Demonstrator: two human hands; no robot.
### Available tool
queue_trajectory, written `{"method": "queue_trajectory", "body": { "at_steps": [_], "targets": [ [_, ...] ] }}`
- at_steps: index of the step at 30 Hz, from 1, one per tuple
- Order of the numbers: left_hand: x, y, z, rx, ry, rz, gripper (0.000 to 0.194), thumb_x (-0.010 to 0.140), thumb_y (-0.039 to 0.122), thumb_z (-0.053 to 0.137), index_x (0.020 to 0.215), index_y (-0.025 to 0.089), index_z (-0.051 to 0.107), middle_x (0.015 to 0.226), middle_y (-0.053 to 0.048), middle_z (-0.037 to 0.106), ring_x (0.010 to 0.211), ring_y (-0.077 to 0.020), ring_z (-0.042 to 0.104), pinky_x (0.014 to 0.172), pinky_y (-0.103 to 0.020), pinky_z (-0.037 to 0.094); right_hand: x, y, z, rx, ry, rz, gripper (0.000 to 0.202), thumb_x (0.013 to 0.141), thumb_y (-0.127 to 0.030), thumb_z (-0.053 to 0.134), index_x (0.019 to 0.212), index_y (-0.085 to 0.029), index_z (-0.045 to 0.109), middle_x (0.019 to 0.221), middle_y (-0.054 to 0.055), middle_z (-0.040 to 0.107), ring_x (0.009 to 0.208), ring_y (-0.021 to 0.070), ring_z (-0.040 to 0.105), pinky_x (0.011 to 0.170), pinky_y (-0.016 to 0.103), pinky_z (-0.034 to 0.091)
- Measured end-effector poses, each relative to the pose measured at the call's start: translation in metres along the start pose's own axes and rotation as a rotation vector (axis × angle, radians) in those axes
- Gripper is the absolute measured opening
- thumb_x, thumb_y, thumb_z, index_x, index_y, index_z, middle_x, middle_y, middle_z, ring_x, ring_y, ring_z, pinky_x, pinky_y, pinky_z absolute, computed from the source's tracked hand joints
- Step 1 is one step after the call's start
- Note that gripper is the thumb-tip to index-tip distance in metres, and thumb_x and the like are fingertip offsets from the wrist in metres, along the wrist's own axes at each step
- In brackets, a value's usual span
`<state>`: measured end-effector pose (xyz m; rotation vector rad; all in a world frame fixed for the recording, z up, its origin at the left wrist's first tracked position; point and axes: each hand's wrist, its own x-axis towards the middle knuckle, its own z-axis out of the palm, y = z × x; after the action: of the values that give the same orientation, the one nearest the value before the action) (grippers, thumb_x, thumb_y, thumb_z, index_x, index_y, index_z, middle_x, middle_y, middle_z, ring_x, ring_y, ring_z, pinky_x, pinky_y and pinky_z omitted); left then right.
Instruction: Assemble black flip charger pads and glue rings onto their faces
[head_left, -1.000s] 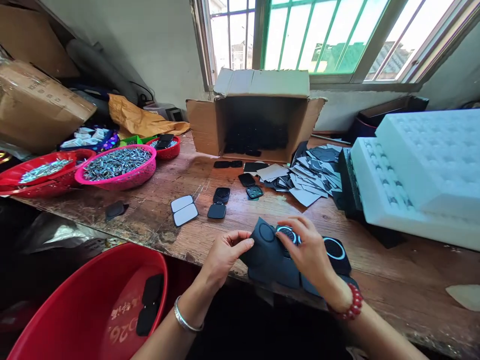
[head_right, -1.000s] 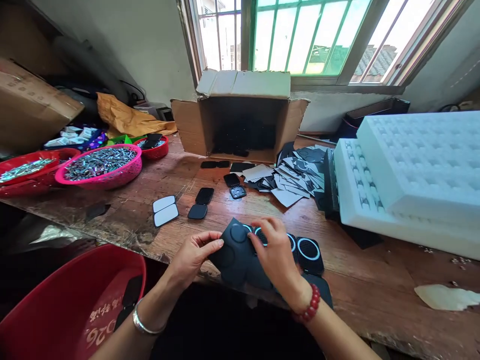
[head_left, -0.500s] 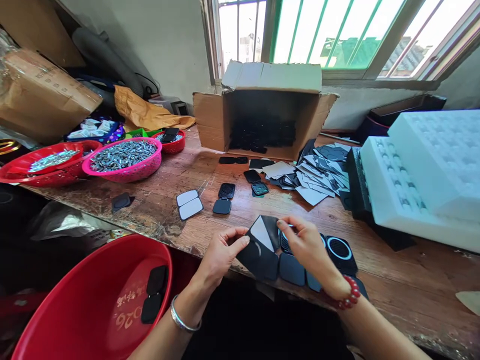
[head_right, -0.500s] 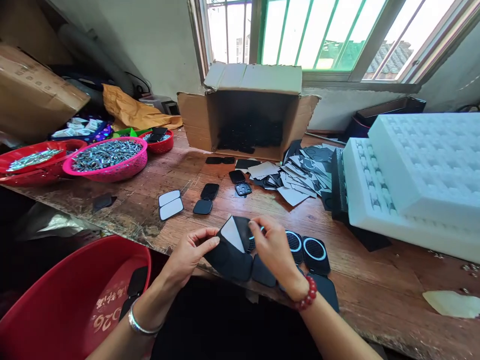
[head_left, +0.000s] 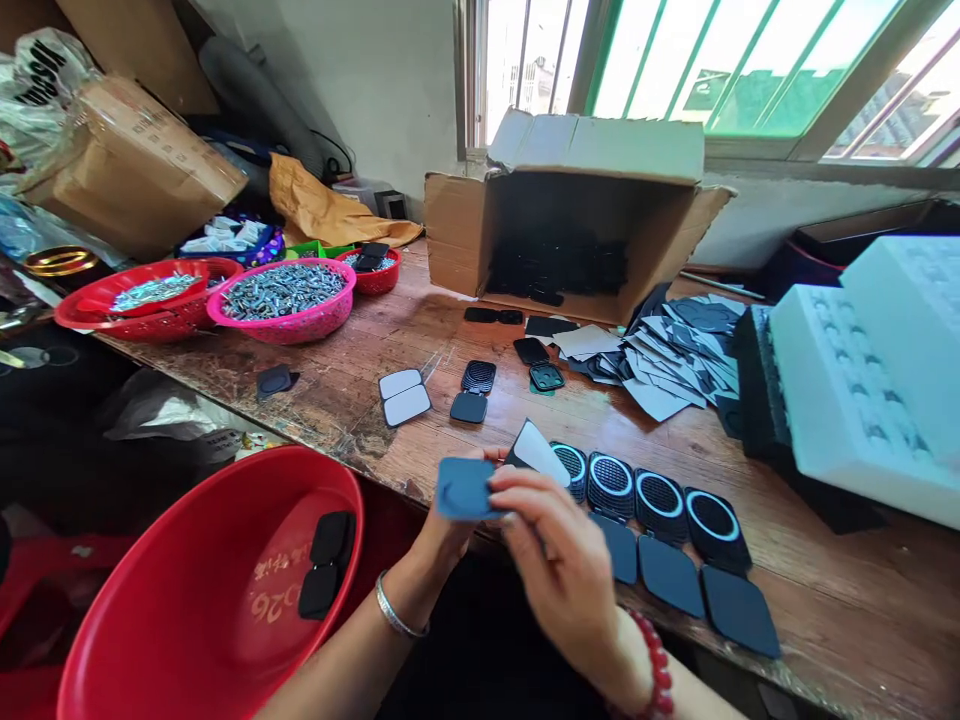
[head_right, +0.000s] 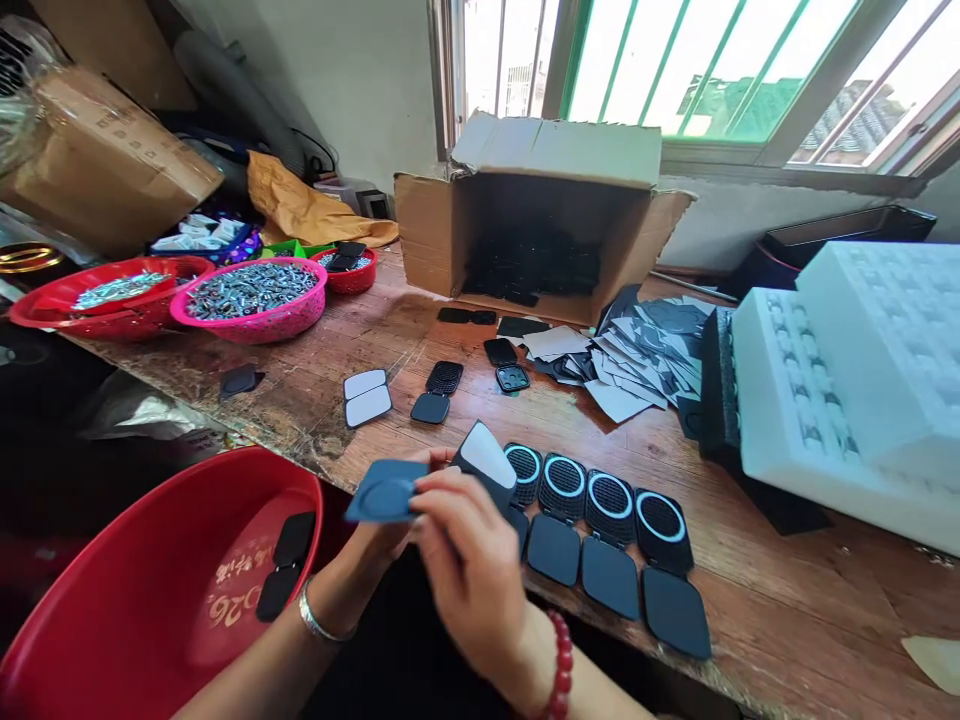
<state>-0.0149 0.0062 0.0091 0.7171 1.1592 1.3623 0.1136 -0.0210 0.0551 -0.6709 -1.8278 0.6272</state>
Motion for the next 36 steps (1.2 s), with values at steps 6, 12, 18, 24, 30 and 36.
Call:
{"method": "queue_trajectory", "body": {
  "at_steps": [6, 12, 18, 24, 30, 36],
  "targets": [
    [0.003, 0.002, -0.006, -0.003, 0.071, -0.058, 0.038, 0.058, 0.027, 0.087, 0.089, 0.017, 0.068, 0.083, -0.002, 0.068, 0.074, -0.0148, 0.063, 0.072, -0.026, 0.048, -0.008, -0.005, 0.003, -0.247, -0.322, -0.191, 0.029, 0.088, -0.013, 0.063, 0.116, -0.02, 0.067, 0.122, 0.008, 0.068, 0.108, 0.0258, 0.057, 0.092, 0.043, 0.053],
    [-0.01, 0.017, -0.001, -0.124, -0.008, -0.06, 0.037, 0.061, 0.03, 0.084, 0.09, 0.018, 0.064, 0.083, 0.0, 0.068, 0.077, -0.0146, 0.064, 0.073, -0.025, 0.048, -0.009, 0.035, -0.035, -0.496, -0.052, 0.004, 0.024, 0.09, -0.019, 0.061, 0.114, -0.018, 0.067, 0.111, 0.012, 0.068, 0.105, 0.0279, 0.059, 0.091, 0.048, 0.051],
    [-0.023, 0.024, 0.014, -0.19, -0.187, -0.106, 0.035, 0.07, 0.036, 0.079, 0.096, 0.021, 0.061, 0.091, -0.002, 0.072, 0.084, -0.0186, 0.068, 0.068, -0.025, 0.05, -0.009, 0.046, -0.042, -0.35, 0.0, 0.342, 0.014, 0.086, -0.024, 0.062, 0.097, -0.018, 0.069, 0.087, 0.005, 0.07, 0.068, 0.0184, 0.063, 0.064, 0.032, 0.053],
    [-0.023, 0.021, 0.022, -0.111, -0.157, -0.013, 0.037, 0.069, 0.036, 0.084, 0.097, 0.018, 0.068, 0.101, -0.006, 0.073, 0.104, -0.023, 0.066, 0.095, -0.032, 0.048, -0.004, 0.041, -0.039, -0.265, -0.005, 0.298, 0.009, 0.083, -0.016, 0.059, 0.082, -0.02, 0.067, 0.073, 0.001, 0.067, 0.06, 0.0148, 0.06, 0.057, 0.026, 0.05],
    [-0.02, 0.021, 0.036, -0.321, 0.0, -0.132, 0.039, 0.068, 0.039, 0.083, 0.098, 0.018, 0.07, 0.096, -0.005, 0.075, 0.1, -0.0254, 0.068, 0.09, -0.035, 0.052, -0.013, 0.053, -0.031, -0.536, 0.16, -0.087, 0.019, 0.089, -0.009, 0.062, 0.104, -0.018, 0.07, 0.099, 0.009, 0.071, 0.093, 0.0215, 0.064, 0.085, 0.037, 0.052],
    [-0.02, 0.018, 0.034, -0.388, 0.105, -0.283, 0.032, 0.067, 0.027, 0.083, 0.095, 0.017, 0.069, 0.089, -0.004, 0.075, 0.087, -0.0227, 0.071, 0.081, -0.033, 0.056, -0.033, 0.058, -0.038, -0.734, 0.092, -0.293, 0.043, 0.085, 0.0, 0.061, 0.122, -0.021, 0.067, 0.125, 0.012, 0.068, 0.119, 0.0299, 0.055, 0.098, 0.049, 0.042]
  ]
}}
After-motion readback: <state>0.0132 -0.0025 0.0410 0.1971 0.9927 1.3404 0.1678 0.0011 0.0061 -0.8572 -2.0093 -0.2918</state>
